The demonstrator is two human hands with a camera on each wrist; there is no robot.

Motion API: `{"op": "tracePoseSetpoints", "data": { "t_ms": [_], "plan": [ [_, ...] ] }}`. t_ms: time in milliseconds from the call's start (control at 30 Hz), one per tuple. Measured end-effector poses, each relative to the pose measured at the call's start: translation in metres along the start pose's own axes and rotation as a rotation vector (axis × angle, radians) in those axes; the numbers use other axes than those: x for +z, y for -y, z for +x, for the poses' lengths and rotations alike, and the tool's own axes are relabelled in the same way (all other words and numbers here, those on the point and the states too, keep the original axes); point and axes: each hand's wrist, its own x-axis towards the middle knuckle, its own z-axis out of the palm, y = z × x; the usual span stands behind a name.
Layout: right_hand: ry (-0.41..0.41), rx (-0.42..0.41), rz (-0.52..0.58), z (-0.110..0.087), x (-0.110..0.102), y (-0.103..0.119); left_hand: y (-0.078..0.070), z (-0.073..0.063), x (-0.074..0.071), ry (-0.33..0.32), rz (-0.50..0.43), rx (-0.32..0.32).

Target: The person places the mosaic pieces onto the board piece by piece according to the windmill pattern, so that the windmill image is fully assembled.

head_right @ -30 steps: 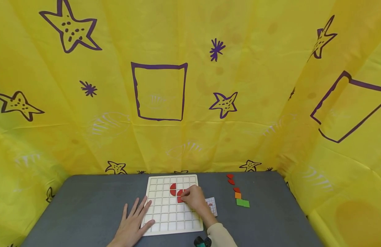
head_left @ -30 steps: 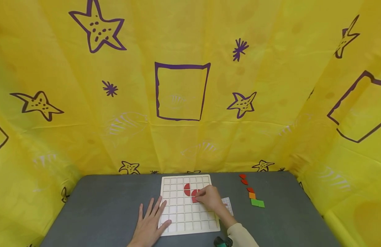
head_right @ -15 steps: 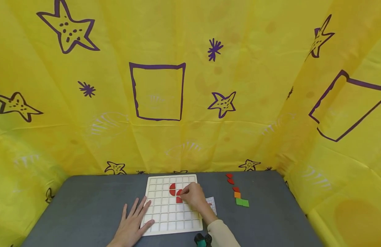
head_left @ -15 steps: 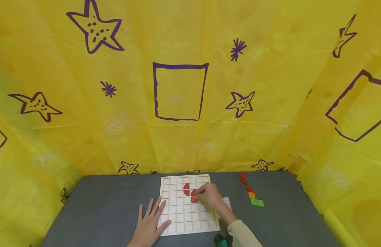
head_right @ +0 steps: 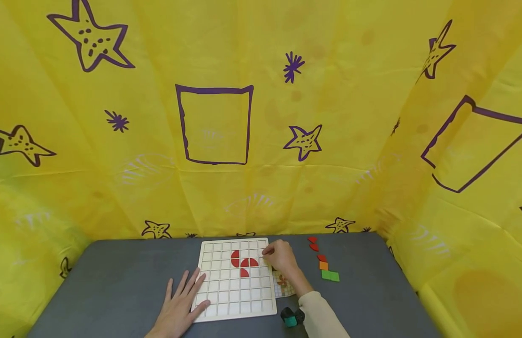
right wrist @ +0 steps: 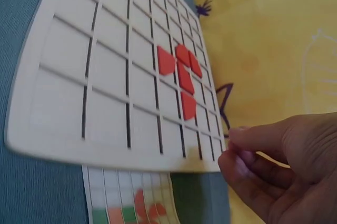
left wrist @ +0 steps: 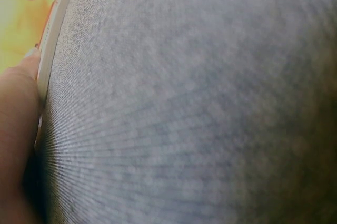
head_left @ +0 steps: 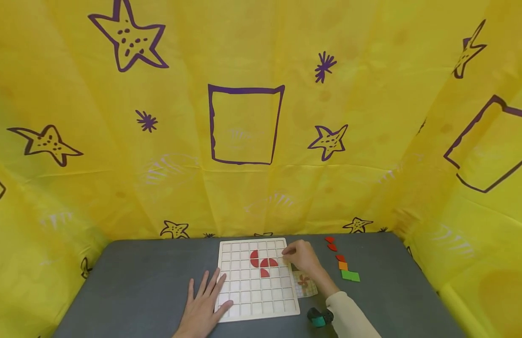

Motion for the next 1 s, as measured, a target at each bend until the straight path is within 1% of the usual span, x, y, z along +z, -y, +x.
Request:
{"op": "tracePoseSetpoints", "data": {
  "t_ms": [100, 200, 233, 333, 533, 733, 833, 1000],
  "plan": [
    [-0.013, -0.012, -0.006, 0.0, -0.009, -0.007, 0.0, 0.0, 0.0, 0.004, -0.003, -0.001],
    [-0.015, 0.035, -0.007, 0.0, -0.017, -0.011, -0.001, 0.0, 0.0, 0.007, 0.002, -0.004],
    [-0.012, 0.068, -0.001, 0.001, -0.02, -0.013, -0.001, 0.0, 0.0, 0.008, 0.002, -0.005],
    [-0.012, 0.12, 0.005, 0.001, -0.029, -0.02, -0.001, 0.0, 0.0, 0.01, 0.005, -0.007],
    [-0.025, 0.174, 0.015, -0.002, -0.047, -0.033, -0.001, 0.0, -0.001, 0.001, 0.013, -0.008],
    [-0.055, 0.173, -0.016, -0.006, -0.059, -0.044, -0.001, 0.0, 0.0, 0.001, 0.02, -0.011],
    [-0.061, 0.176, -0.059, -0.01, -0.063, -0.052, -0.001, 0.0, 0.0, 0.002, 0.021, -0.013],
    [-0.06, 0.206, -0.111, -0.018, -0.072, -0.061, 0.0, 0.0, 0.001, 0.001, 0.013, -0.01]
  ]
}}
